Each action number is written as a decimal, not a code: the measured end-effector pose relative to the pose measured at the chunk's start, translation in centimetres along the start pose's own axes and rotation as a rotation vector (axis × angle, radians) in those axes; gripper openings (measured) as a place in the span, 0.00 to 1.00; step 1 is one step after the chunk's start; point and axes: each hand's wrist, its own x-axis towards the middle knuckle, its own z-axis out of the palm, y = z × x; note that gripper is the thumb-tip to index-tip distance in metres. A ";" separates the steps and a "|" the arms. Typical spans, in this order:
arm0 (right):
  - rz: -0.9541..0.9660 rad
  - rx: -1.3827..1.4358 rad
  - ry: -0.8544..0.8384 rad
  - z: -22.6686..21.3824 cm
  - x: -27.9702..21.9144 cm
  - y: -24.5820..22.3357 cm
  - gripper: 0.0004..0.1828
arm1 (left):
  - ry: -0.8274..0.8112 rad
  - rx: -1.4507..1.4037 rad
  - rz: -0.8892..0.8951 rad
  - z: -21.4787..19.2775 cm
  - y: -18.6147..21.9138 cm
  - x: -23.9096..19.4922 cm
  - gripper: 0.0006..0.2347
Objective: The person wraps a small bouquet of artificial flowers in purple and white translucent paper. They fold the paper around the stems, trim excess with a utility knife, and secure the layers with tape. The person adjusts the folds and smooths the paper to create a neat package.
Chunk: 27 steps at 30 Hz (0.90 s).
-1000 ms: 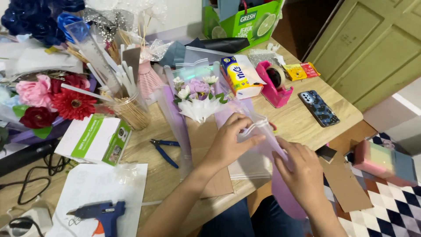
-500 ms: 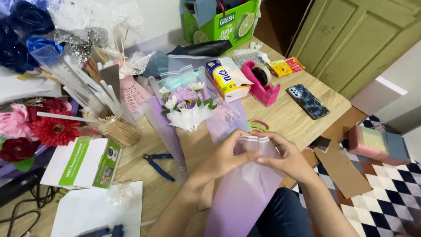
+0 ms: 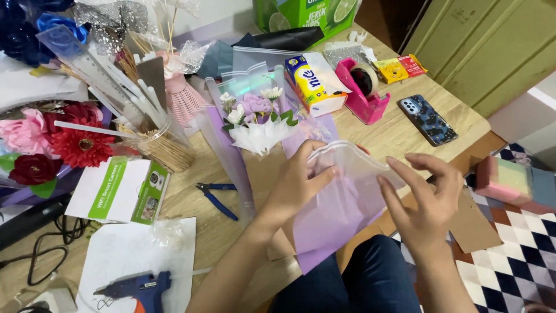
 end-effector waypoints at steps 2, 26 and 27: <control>-0.029 -0.022 0.069 0.2 -0.5 -1.0 0.18 | 0.014 0.025 0.011 0.1 0.3 -0.1 0.16; -0.459 -0.134 -0.138 1.3 2.0 -0.4 0.07 | -0.234 0.379 0.096 0.0 3.0 -2.5 0.25; -0.454 -0.069 -0.198 1.4 2.1 -0.1 0.07 | -0.252 0.364 0.119 0.1 2.8 -2.5 0.26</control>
